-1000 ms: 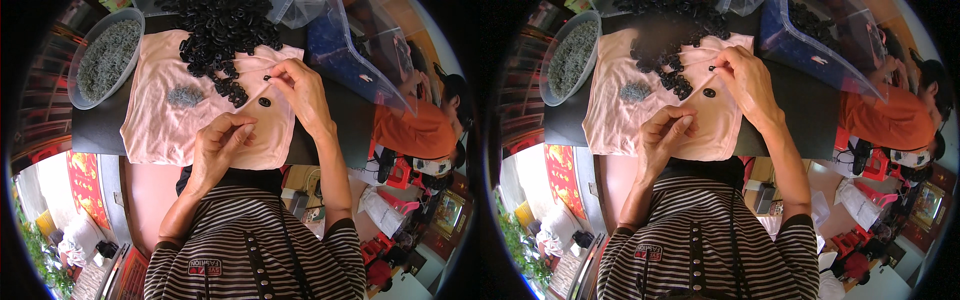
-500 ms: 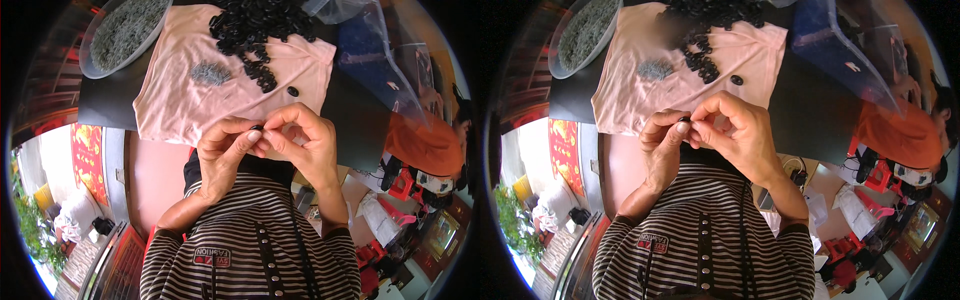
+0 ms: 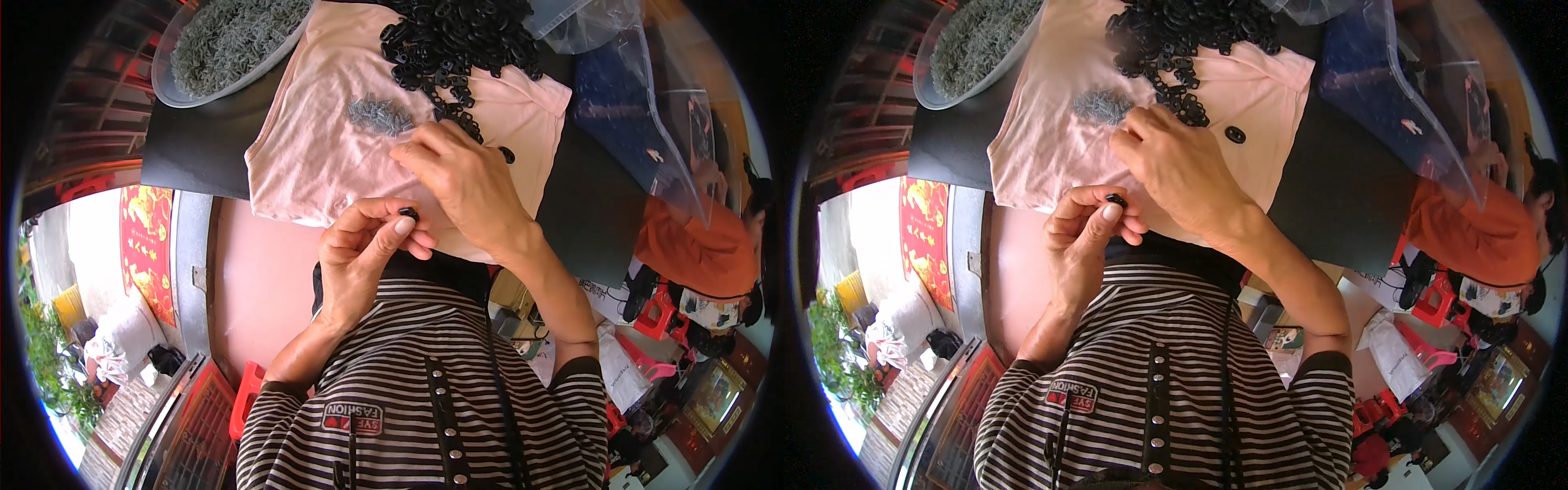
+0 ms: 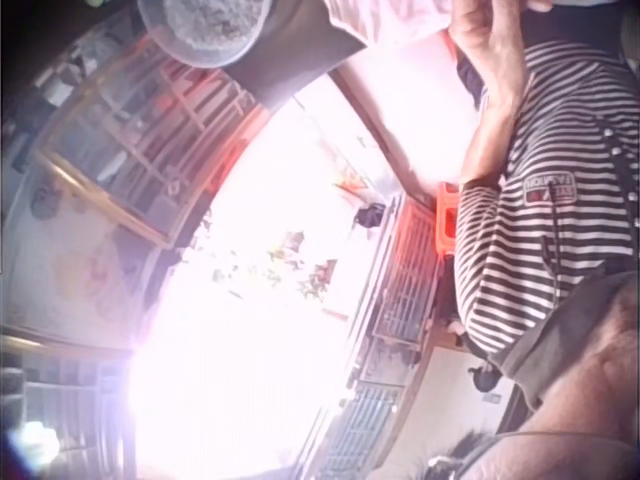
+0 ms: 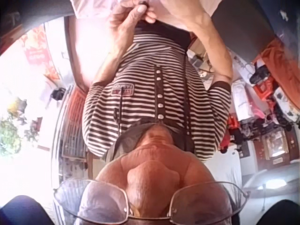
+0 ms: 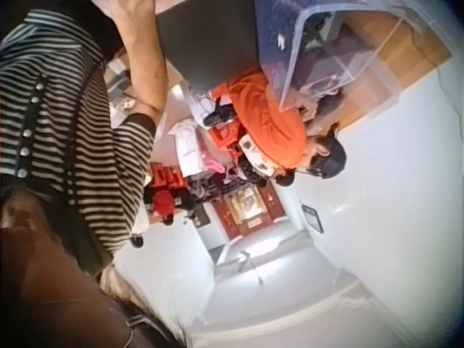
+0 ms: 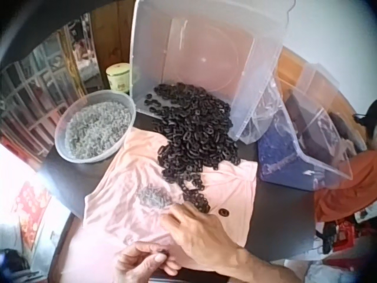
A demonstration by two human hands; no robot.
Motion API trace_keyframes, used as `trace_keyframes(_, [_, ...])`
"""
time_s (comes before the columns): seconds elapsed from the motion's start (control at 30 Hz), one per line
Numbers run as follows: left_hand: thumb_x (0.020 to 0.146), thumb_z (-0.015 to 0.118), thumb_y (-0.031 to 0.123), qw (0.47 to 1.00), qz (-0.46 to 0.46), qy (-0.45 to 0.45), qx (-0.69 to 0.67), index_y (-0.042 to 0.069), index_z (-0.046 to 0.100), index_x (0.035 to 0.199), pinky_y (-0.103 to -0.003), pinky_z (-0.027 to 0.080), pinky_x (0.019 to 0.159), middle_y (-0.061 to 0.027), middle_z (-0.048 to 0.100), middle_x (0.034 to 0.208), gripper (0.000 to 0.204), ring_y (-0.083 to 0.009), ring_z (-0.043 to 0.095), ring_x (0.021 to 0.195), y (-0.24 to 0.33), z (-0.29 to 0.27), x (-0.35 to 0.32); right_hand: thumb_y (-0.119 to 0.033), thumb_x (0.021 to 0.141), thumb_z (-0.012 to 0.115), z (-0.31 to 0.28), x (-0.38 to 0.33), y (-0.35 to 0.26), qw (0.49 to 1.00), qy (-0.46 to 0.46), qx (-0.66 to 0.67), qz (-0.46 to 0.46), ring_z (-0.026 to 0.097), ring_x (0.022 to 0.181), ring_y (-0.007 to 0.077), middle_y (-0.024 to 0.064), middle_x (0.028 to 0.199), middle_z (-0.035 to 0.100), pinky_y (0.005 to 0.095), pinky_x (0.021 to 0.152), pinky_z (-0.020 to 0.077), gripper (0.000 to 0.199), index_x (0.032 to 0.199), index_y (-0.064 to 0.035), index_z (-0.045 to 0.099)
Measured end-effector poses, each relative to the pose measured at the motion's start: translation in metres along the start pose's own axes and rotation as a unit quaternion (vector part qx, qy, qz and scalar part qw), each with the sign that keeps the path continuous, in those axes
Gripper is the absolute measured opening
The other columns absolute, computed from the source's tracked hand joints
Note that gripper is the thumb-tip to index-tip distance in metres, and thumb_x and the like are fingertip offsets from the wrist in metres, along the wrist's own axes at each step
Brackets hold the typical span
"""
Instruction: The person assembles black plastic snap fasteners by hand. They pick up a black plastic ring and a metal pin, insert the pin into the ring, and press the components together to secure them. The completed fasteners are placed on a pink cloth on the table.
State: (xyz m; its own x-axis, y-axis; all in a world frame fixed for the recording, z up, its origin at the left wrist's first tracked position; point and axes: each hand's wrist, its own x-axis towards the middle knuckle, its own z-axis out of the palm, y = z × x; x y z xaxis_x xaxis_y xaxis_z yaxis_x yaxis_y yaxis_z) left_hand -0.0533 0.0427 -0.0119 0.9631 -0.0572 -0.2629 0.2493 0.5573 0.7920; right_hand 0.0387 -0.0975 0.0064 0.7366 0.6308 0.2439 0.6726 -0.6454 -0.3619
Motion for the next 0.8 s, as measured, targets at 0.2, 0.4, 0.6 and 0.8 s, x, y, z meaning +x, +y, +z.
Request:
trace_keyframes(0.2, [0.091,0.053,0.006,0.998,-0.026,-0.008,-0.054,-0.005,0.055,0.102,-0.030,0.054,0.072,-0.0169,0.064,0.093,0.015,-0.0210,0.065,0.080,0.006,0.001,0.010,-0.002,0.071,0.063,0.000,0.004,0.001,1.000,-0.016,0.017,-0.001,0.060,0.077,0.0193,0.0056,0.080,0.056,0.0260,0.060,0.0501,0.021,0.091,-0.0040,0.060])
trace_keyframes(0.4, [0.092,0.053,0.009,0.995,-0.051,-0.021,-0.078,-0.004,0.055,0.104,-0.028,0.054,0.074,-0.0159,0.064,0.094,0.017,-0.0202,0.065,0.082,0.010,0.006,0.023,-0.006,0.083,0.065,-0.029,-0.015,0.002,0.855,0.051,0.445,0.262,0.060,0.076,0.0083,0.0050,0.086,0.064,0.0203,0.062,0.0490,0.009,0.090,-0.0003,0.063])
trace_keyframes(0.6, [0.093,0.051,0.007,0.993,-0.049,-0.060,-0.094,-0.006,0.055,0.104,-0.029,0.054,0.075,-0.0166,0.064,0.093,0.018,-0.0219,0.066,0.083,0.008,0.018,0.037,-0.004,0.087,0.061,-0.029,-0.032,0.000,0.763,0.108,0.590,0.243,0.060,0.075,0.0072,0.0050,0.085,0.064,0.0200,0.068,0.0505,0.011,0.095,0.0026,0.061])
trace_keyframes(0.8, [0.093,0.050,0.005,0.992,-0.049,-0.062,-0.096,-0.007,0.055,0.103,-0.030,0.055,0.075,-0.0181,0.064,0.091,0.017,-0.0235,0.066,0.082,0.007,0.025,0.039,-0.003,0.087,0.060,-0.032,-0.035,0.001,0.788,0.116,0.550,0.251,0.063,0.073,0.0088,0.0062,0.082,0.065,0.0194,0.068,0.0517,0.011,0.095,0.0041,0.060])
